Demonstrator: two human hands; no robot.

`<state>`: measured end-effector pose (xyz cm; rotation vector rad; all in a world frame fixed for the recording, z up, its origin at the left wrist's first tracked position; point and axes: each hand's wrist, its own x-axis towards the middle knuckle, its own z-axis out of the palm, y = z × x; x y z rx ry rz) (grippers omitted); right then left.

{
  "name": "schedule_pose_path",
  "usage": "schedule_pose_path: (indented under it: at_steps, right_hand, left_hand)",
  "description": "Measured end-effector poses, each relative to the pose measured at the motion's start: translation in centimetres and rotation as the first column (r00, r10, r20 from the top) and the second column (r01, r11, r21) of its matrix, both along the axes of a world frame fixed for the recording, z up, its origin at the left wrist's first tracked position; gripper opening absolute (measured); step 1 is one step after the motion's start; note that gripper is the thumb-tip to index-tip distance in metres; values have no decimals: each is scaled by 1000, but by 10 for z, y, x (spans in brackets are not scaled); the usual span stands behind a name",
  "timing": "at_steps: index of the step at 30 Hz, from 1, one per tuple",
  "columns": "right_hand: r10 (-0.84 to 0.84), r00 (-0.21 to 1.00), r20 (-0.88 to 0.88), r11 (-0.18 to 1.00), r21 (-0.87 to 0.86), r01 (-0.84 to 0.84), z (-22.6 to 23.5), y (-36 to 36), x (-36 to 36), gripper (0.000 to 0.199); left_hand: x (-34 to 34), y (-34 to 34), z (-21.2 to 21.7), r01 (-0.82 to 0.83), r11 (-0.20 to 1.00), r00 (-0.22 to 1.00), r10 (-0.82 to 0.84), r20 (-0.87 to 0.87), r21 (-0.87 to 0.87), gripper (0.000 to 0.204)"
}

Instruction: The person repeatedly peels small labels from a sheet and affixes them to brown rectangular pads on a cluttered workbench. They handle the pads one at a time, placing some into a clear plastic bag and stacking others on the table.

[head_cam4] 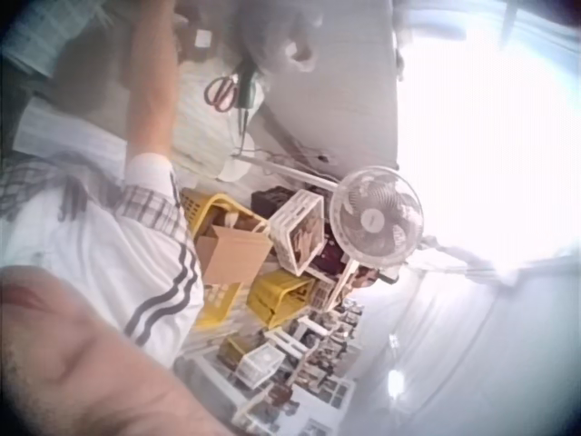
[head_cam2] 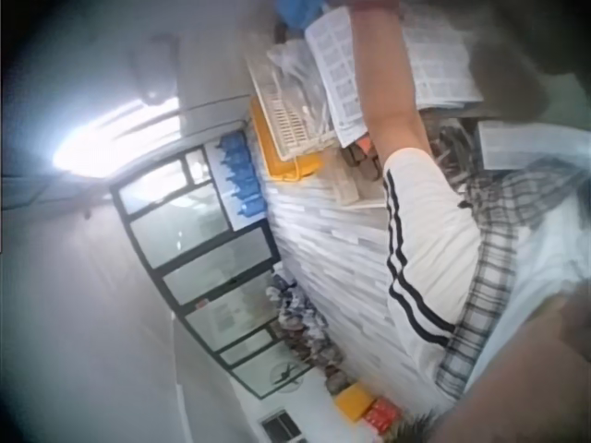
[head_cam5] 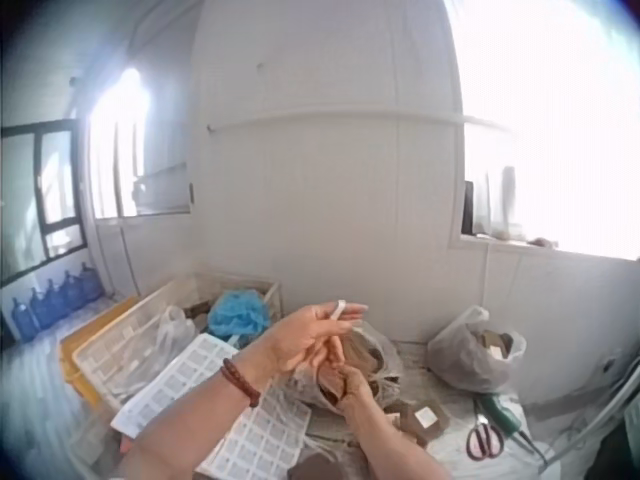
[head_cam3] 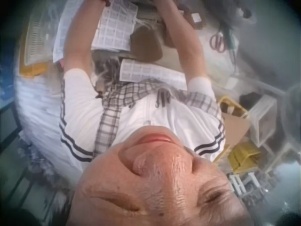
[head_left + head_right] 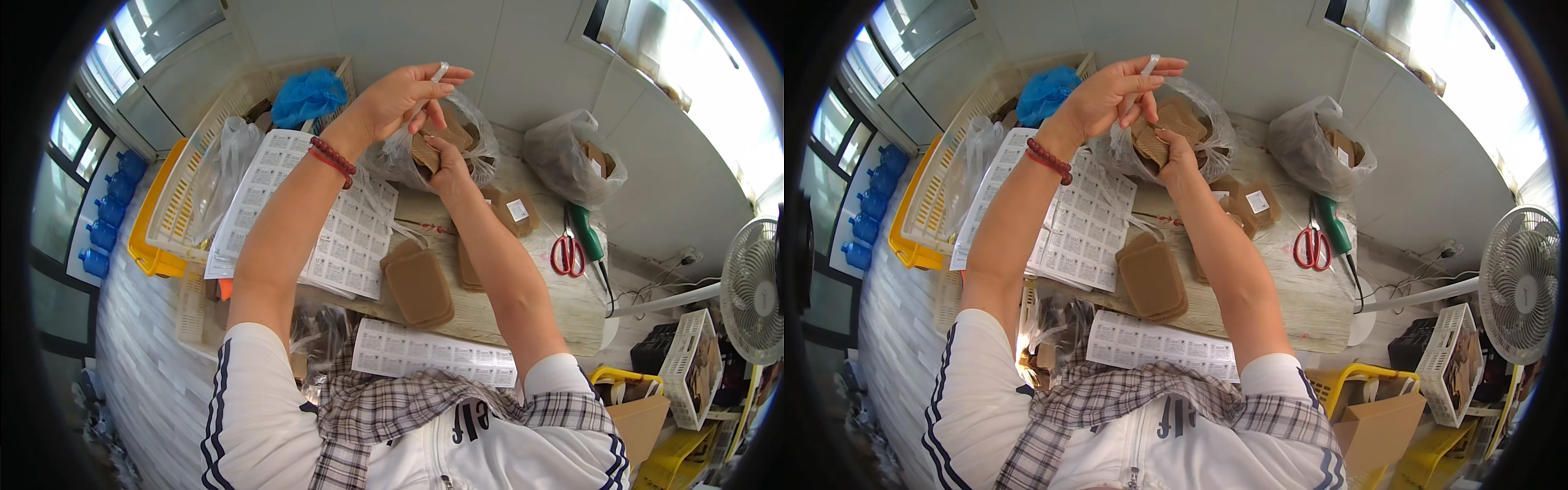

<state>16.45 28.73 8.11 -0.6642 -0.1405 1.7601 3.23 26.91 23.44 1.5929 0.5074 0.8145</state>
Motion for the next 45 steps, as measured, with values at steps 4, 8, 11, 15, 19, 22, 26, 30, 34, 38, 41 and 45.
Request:
schedule_pose_path:
  at_steps: [4, 8, 11, 15, 19, 22, 26, 30, 34, 38, 41, 45]
  right_hand:
    - [-84, 974, 211, 965, 261, 27, -5, 33, -18, 46]
    - [-251, 641, 726, 955, 295, 40, -11, 64, -16, 77]
    - [-100, 242, 965, 973, 146, -179, 18, 13, -10, 88]
    - [-462, 271, 845, 841, 514, -168, 8, -82, 64, 28]
    - [-553, -73, 830, 807, 555, 202, -75, -91, 197, 28]
    - [-90, -409, 908, 955, 194, 222, -114, -101, 233, 71]
    - [15, -441, 897, 979, 75, 188, -104, -98, 210, 86]
    - [141, -418, 897, 987, -94, 132, -104, -90, 203, 78]
    - [63, -293, 954, 987, -17, 157, -125, -83, 213, 53]
    - [-293, 85, 952, 932, 265, 247, -131, -94, 230, 35]
    - [-535, 116, 837, 811, 470, 349, -124, -109, 261, 27]
    - [-337, 492, 803, 937, 336, 93, -43, -158, 265, 32]
  left_hand:
    - [7, -1, 22, 47, 992, 999, -47, -1, 120, 39]
    - [8, 13, 21, 13, 988, 999, -7, -41, 152, 35]
    - [-21, 15, -12, -189, 968, 967, 213, -143, 163, 35]
    - [-26, -7, -32, -413, 895, 859, 445, -254, 169, 36]
    - [-16, -49, -44, -720, 145, 374, 905, 204, 679, 32]
    - [-3, -82, -82, -906, 416, 412, 825, 387, 76, 29]
    - [69, -123, -163, -594, 685, 800, 558, -220, -423, 85]
    - [114, -115, -225, -694, 648, 700, 503, -508, -315, 99]
    - [141, -118, -227, -714, 689, 546, 437, -715, -124, 105]
    - [142, -120, -234, -716, 662, 607, 430, -668, -224, 110]
    - [145, -126, -238, -694, 605, 704, 456, -545, -390, 107]
    - [134, -128, -239, -546, 494, 817, 491, -301, -676, 93]
